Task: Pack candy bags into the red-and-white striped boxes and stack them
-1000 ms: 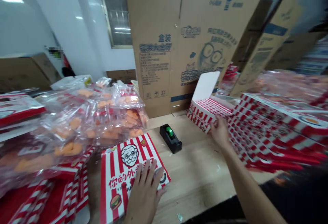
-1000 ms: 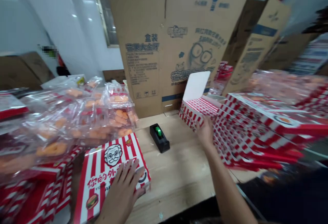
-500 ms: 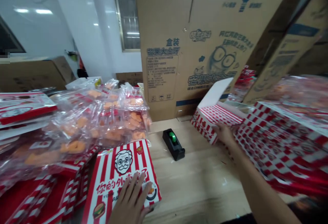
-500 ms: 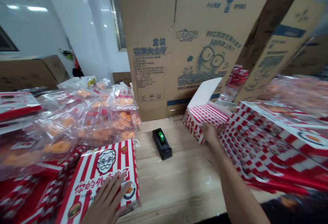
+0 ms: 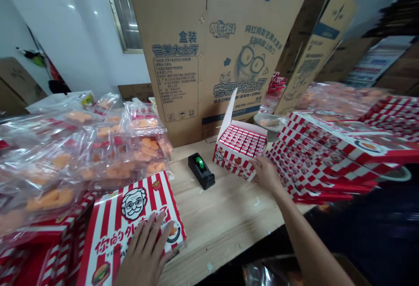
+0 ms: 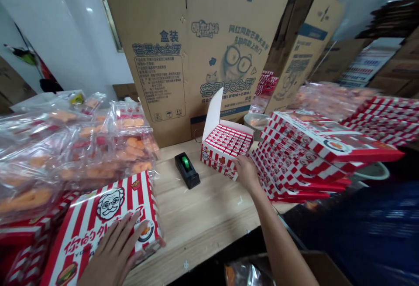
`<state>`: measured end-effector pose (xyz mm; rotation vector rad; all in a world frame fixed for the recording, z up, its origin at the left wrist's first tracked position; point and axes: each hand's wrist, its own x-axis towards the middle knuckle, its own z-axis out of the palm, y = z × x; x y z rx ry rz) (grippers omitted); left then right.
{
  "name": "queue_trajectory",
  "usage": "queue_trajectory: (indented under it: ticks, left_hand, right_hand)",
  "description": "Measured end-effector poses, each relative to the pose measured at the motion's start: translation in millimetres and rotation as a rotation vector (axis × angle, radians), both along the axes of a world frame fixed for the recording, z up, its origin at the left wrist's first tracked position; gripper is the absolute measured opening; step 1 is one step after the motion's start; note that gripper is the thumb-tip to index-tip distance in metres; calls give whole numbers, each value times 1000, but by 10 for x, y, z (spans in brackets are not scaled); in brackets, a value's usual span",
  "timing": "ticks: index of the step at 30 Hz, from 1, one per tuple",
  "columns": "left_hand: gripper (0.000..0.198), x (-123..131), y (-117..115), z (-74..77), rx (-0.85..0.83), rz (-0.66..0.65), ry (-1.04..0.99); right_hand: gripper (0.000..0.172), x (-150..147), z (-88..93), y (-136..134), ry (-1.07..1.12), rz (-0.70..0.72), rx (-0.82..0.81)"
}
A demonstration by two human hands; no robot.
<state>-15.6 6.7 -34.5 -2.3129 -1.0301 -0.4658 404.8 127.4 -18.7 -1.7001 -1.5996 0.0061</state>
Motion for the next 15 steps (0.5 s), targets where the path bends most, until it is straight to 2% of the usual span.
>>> queue_trajectory:
  ticks: [3, 5, 7, 10, 12, 15]
  left_hand:
    - [37, 5, 46, 104, -88, -18, -46]
    - [35, 64, 179, 265, -199, -34, -31]
    - [29, 189, 425, 470, -334, -43, 49]
    - [34, 489, 977, 711, -496, -28, 218]
    - [46, 735, 1382, 736, -554, -63, 299]
    - [58, 1100, 1877, 582, -598, -167, 355]
  right_hand:
    - [40, 67, 79, 138, 37, 13, 8]
    - [41, 91, 150, 234, 59, 18, 20]
    - [41, 93, 224, 316, 80, 14, 35]
    - [41, 63, 309, 394, 111, 8, 51]
    - [41, 29, 327, 406, 130, 20, 52]
    - [41, -18, 288, 365, 151, 43, 49]
